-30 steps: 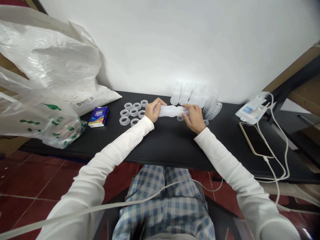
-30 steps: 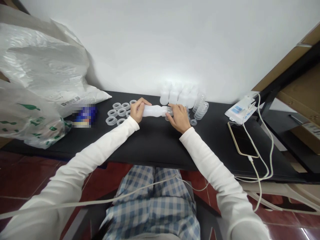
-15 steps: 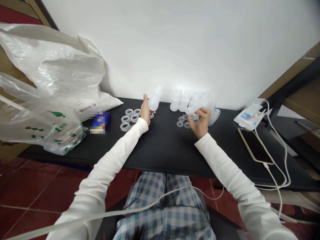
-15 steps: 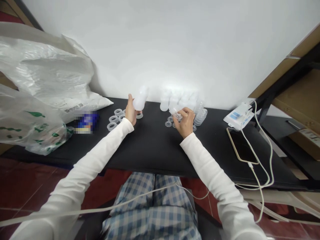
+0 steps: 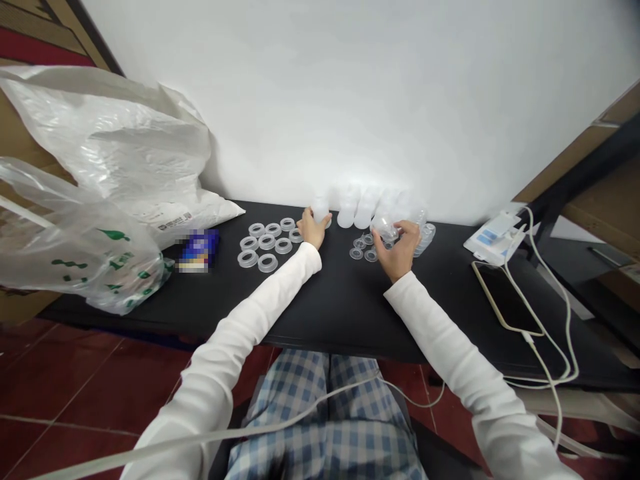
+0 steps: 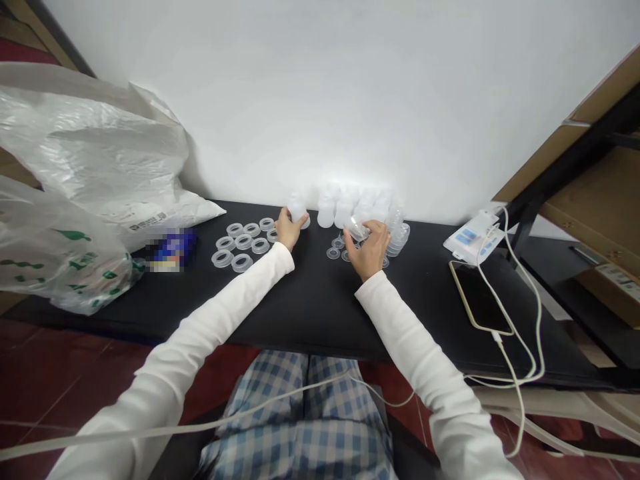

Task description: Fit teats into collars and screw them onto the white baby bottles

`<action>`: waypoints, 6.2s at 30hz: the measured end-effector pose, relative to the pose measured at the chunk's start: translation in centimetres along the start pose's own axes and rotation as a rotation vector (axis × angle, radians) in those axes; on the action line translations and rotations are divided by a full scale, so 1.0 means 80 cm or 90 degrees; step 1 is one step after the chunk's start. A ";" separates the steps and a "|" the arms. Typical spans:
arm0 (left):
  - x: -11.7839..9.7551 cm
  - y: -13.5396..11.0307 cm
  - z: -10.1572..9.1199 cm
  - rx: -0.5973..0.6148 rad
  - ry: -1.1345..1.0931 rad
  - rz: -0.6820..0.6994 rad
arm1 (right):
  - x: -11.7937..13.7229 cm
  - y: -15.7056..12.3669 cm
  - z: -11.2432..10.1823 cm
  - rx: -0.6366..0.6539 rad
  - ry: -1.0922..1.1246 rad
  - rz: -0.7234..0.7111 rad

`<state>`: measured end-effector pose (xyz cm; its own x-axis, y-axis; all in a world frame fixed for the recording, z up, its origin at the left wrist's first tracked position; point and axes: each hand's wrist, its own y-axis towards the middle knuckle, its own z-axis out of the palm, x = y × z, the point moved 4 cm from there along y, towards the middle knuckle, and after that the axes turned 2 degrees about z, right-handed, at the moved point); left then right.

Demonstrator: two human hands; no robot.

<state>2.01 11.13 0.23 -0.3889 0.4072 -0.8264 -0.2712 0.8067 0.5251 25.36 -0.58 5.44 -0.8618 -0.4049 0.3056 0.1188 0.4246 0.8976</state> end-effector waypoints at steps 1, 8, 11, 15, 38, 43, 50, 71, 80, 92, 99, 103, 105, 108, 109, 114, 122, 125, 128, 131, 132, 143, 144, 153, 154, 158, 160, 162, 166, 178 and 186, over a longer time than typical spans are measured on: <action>0.001 -0.003 0.000 -0.030 0.026 -0.048 | -0.001 0.000 0.001 0.016 0.002 0.009; -0.036 -0.031 0.016 -0.009 0.064 -0.042 | -0.005 0.001 0.002 0.049 -0.009 0.046; -0.047 -0.048 0.015 0.025 0.048 0.002 | -0.004 0.001 0.002 0.044 -0.012 0.049; -0.055 -0.060 0.015 0.092 0.028 -0.013 | -0.003 0.000 0.004 0.061 0.000 0.053; -0.070 -0.064 -0.059 0.257 0.591 0.096 | 0.021 -0.014 0.018 0.232 0.026 -0.023; -0.069 -0.057 -0.068 0.156 0.594 0.048 | 0.026 -0.019 0.022 0.229 0.052 -0.038; -0.102 -0.084 -0.043 0.243 0.034 0.194 | 0.031 -0.022 0.023 0.195 0.121 -0.011; -0.106 -0.097 -0.026 0.295 -0.394 -0.024 | 0.053 -0.022 0.017 0.277 0.206 0.185; -0.102 -0.095 -0.025 0.244 -0.390 -0.024 | 0.056 -0.020 0.023 0.259 0.104 -0.023; -0.093 -0.081 -0.025 0.272 -0.373 -0.135 | 0.038 -0.013 0.029 0.416 0.123 -0.332; -0.088 -0.081 -0.024 0.327 -0.391 -0.204 | 0.041 -0.010 0.022 0.472 0.154 -0.368; -0.090 -0.084 -0.024 0.355 -0.413 -0.301 | 0.040 -0.008 0.020 0.503 0.164 -0.359; -0.092 -0.085 -0.024 0.379 -0.405 -0.325 | 0.041 -0.007 0.019 0.516 0.159 -0.353; -0.096 -0.086 -0.023 0.410 -0.403 -0.327 | 0.043 -0.007 0.018 0.529 0.170 -0.326; -0.096 -0.087 -0.023 0.409 -0.403 -0.321 | 0.044 -0.007 0.017 0.534 0.174 -0.316; -0.090 -0.088 -0.022 0.356 -0.384 -0.283 | 0.047 -0.012 0.017 0.514 0.175 -0.322; -0.085 -0.090 -0.027 0.219 -0.348 -0.155 | 0.055 -0.025 0.024 0.375 0.122 -0.289; -0.097 -0.095 -0.030 0.217 -0.320 -0.076 | 0.051 -0.021 0.024 0.352 0.084 -0.211; -0.103 -0.099 -0.033 0.216 -0.293 -0.036 | 0.044 -0.019 0.024 0.349 0.102 -0.151; -0.102 -0.099 -0.033 0.211 -0.287 -0.028 | 0.038 -0.020 0.024 0.357 0.151 -0.094; -0.100 -0.098 -0.033 0.212 -0.289 -0.032 | 0.038 -0.021 0.025 0.358 0.165 -0.081; -0.104 -0.093 -0.033 0.166 -0.295 -0.069 | 0.052 -0.023 0.024 0.303 0.204 -0.125; -0.105 -0.093 -0.034 0.163 -0.297 -0.071 | 0.053 -0.023 0.023 0.303 0.201 -0.141; -0.092 -0.095 -0.036 0.147 -0.320 -0.335 | 0.075 -0.038 0.010 0.378 0.130 -0.411; -0.089 -0.093 -0.037 0.142 -0.320 -0.358 | 0.076 -0.038 0.008 0.376 0.128 -0.431; -0.078 -0.083 -0.044 0.077 -0.351 -0.423 | 0.058 -0.025 0.002 0.295 0.091 -0.347; -0.073 -0.079 -0.048 0.041 -0.371 -0.443 | 0.039 -0.010 -0.004 0.235 0.065 -0.257; -0.071 -0.076 -0.049 0.029 -0.380 -0.452 | 0.016 0.009 -0.015 0.157 0.032 -0.167; -0.072 -0.079 -0.047 0.049 -0.380 -0.453 | -0.029 0.044 -0.045 0.012 -0.031 -0.069; -0.072 -0.080 -0.046 0.064 -0.369 -0.451 | -0.096 0.050 -0.034 0.174 -0.209 0.138; -0.086 -0.089 -0.038 0.160 -0.389 -0.407 | -0.015 0.025 -0.020 0.242 -0.076 -0.072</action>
<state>3.95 1.27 2.76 0.3218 -0.0506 -0.9455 -0.0475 0.9965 -0.0695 27.41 -0.52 7.38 -0.9130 -0.3785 0.1520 -0.1513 0.6603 0.7356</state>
